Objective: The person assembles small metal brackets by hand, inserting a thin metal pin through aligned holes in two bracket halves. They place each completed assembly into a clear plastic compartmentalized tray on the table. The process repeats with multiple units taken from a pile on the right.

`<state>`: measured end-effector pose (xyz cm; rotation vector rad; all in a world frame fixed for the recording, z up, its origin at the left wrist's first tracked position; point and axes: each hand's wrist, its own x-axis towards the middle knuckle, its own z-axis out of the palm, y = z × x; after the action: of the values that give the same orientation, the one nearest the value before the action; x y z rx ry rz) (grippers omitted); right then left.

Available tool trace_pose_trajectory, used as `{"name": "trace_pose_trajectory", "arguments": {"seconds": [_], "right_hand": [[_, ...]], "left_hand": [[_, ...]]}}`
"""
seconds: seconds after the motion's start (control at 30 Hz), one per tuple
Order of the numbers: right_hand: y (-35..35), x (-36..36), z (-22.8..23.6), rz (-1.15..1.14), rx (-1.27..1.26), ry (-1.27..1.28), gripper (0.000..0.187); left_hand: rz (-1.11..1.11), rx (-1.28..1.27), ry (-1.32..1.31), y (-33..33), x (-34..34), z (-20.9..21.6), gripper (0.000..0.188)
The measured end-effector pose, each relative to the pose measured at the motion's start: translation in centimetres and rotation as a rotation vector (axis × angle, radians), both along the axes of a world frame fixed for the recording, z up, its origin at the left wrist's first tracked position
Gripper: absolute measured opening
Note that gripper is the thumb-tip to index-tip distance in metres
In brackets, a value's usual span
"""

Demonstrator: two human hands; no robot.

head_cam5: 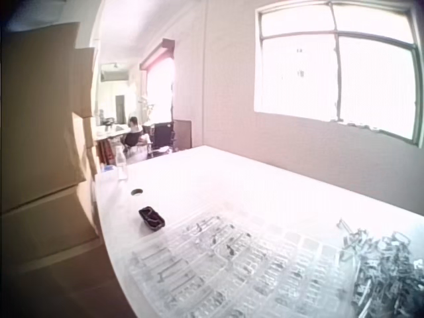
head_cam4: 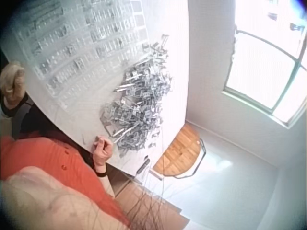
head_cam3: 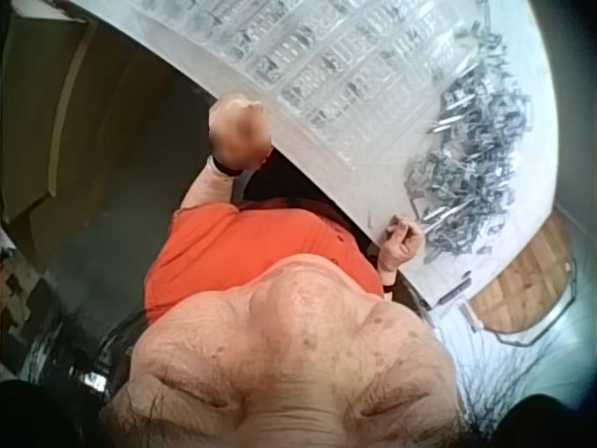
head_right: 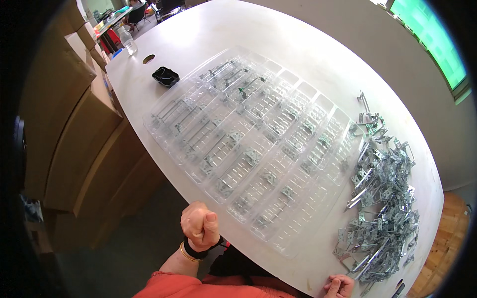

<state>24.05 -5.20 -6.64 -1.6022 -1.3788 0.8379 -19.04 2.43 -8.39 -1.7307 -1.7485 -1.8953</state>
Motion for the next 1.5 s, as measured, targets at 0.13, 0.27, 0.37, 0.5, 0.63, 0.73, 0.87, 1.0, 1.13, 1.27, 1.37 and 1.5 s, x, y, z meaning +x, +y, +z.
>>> {"name": "trace_pose_trajectory", "arguments": {"seconds": [0.13, 0.27, 0.37, 0.5, 0.63, 0.73, 0.87, 1.0, 1.13, 1.27, 1.37, 1.5], "right_hand": [[0.0, 0.0, 0.0, -0.003, -0.001, -0.007, 0.015], [-0.1, -0.2, 0.0, -0.001, 0.004, -0.005, 0.014], [-0.1, -0.3, 0.0, 0.010, 0.002, 0.001, 0.013], [0.2, -0.3, 0.1, 0.020, -0.014, 0.040, 0.012], [0.1, -0.5, 0.0, 0.024, -0.001, 0.079, 0.013], [0.1, -0.6, 0.1, 0.029, -0.003, 0.086, 0.014], [0.3, -0.8, 0.2, 0.049, -0.001, 0.094, 0.014], [0.3, -0.6, 0.1, 0.048, -0.004, 0.102, 0.014], [0.1, -0.6, 0.0, 0.045, 0.007, 0.108, 0.014], [0.0, -0.4, -0.2, 0.037, -0.004, 0.117, 0.014], [0.0, -0.4, -0.3, 0.037, 0.001, 0.121, 0.014], [0.0, -0.3, -0.2, 0.036, -0.007, 0.121, 0.014]], "left_hand": [[0.008, -0.001, 0.008, -0.1, 0.0, -0.2, 0.039], [0.012, 0.015, 0.028, 0.2, 0.3, -0.2, 0.039], [0.025, -0.009, 0.048, 0.1, 0.3, -0.5, 0.039], [0.065, -0.038, 0.043, -0.1, 0.3, -0.5, 0.044], [0.085, -0.088, 0.007, -0.1, 0.5, -0.3, 0.045], [0.087, -0.140, -0.124, -0.7, 0.6, 0.2, 0.040], [0.148, -0.094, -0.070, -0.1, 0.0, 3.7, 0.034], [0.191, -0.033, 0.197, 1.1, -1.1, 6.6, 0.027], [0.235, -0.114, 0.371, 2.8, -1.1, 7.1, 0.039], [0.240, -0.277, 0.426, 3.3, -0.9, 6.6, 0.057], [0.228, -0.334, 0.469, 3.4, -1.1, 6.4, 0.060], [0.225, -0.369, 0.478, 3.4, -1.0, 5.8, 0.063]]}}
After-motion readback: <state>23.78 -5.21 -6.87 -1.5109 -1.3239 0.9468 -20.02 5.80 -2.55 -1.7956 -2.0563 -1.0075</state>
